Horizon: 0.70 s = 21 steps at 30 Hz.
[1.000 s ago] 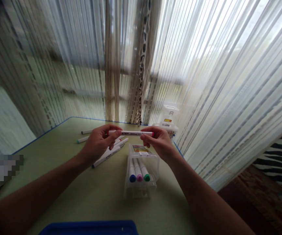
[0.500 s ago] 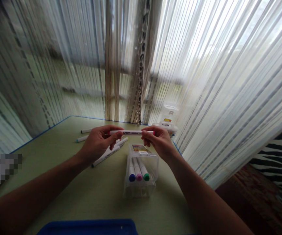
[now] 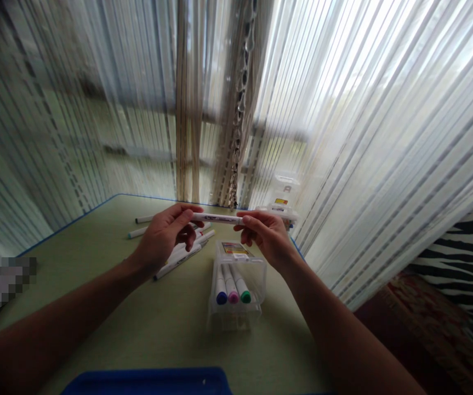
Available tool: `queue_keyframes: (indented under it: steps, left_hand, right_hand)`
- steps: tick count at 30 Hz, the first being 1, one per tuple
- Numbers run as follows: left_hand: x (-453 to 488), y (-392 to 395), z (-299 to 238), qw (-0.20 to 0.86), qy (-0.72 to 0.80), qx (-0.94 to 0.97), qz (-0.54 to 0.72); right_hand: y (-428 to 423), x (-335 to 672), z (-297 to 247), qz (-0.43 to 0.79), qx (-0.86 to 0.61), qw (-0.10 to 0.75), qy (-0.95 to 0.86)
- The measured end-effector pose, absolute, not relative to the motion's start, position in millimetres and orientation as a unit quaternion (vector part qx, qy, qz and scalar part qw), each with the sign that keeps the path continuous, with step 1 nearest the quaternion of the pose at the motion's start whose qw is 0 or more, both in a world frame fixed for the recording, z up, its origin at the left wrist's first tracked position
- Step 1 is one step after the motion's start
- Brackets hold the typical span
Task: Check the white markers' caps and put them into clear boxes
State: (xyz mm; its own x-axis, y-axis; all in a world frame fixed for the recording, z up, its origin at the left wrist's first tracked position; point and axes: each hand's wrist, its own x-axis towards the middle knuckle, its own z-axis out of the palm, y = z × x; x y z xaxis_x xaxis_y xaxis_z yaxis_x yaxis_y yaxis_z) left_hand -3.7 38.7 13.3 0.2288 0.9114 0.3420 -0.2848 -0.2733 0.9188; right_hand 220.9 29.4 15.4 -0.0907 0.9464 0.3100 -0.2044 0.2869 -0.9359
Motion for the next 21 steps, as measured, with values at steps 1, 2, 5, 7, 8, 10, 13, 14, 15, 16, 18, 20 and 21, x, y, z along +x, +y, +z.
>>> queue_keyframes:
  steps: [1,2,5,7,8,10,13,14,15,16,18,20,21]
  left_hand:
    - [-3.8,38.5,13.6,0.539,0.274,0.568,0.559]
    - [-3.9,38.5,13.8,0.541,0.274,0.565,0.560]
    - [-4.3,39.0,13.6,0.548,0.270,0.555,0.565]
    - [-4.7,39.5,12.9,0.552,0.266,0.548,0.569]
    - [-4.9,39.6,12.6,0.554,0.264,0.545,0.571]
    - [-5.3,39.5,12.2,0.558,0.260,0.540,0.573]
    - [-5.6,39.3,12.1,0.564,0.256,0.537,0.573]
    - [-5.7,39.3,12.1,0.565,0.254,0.536,0.573]
    - [-5.7,39.3,12.2,0.567,0.253,0.535,0.573]
    - [-5.7,39.5,12.2,0.569,0.250,0.534,0.573]
    - [-5.8,39.8,12.2,0.573,0.246,0.533,0.572]
    - [-6.0,39.8,12.4,0.575,0.245,0.533,0.570]
    - [-6.2,39.6,12.5,0.575,0.245,0.534,0.569]
  right_hand:
    - [29.3,221.4,15.5,0.494,-0.334,0.584,-0.551]
    - [29.2,221.8,15.6,0.495,-0.330,0.584,-0.552]
    - [28.7,222.8,16.5,0.495,-0.326,0.584,-0.554]
    - [28.3,223.0,17.6,0.497,-0.328,0.584,-0.552]
    - [28.1,223.1,18.2,0.500,-0.328,0.584,-0.549]
    - [27.6,223.1,19.5,0.509,-0.330,0.583,-0.541]
    - [26.8,223.0,21.6,0.521,-0.330,0.584,-0.527]
    - [26.4,222.8,22.3,0.524,-0.330,0.585,-0.523]
    - [26.0,222.7,23.0,0.528,-0.329,0.586,-0.519]
    - [25.6,222.5,23.8,0.531,-0.328,0.588,-0.514]
    - [25.0,222.0,25.1,0.539,-0.329,0.590,-0.503]
    - [25.0,221.8,26.1,0.544,-0.331,0.591,-0.495]
    - [25.1,221.9,26.2,0.545,-0.332,0.592,-0.492]
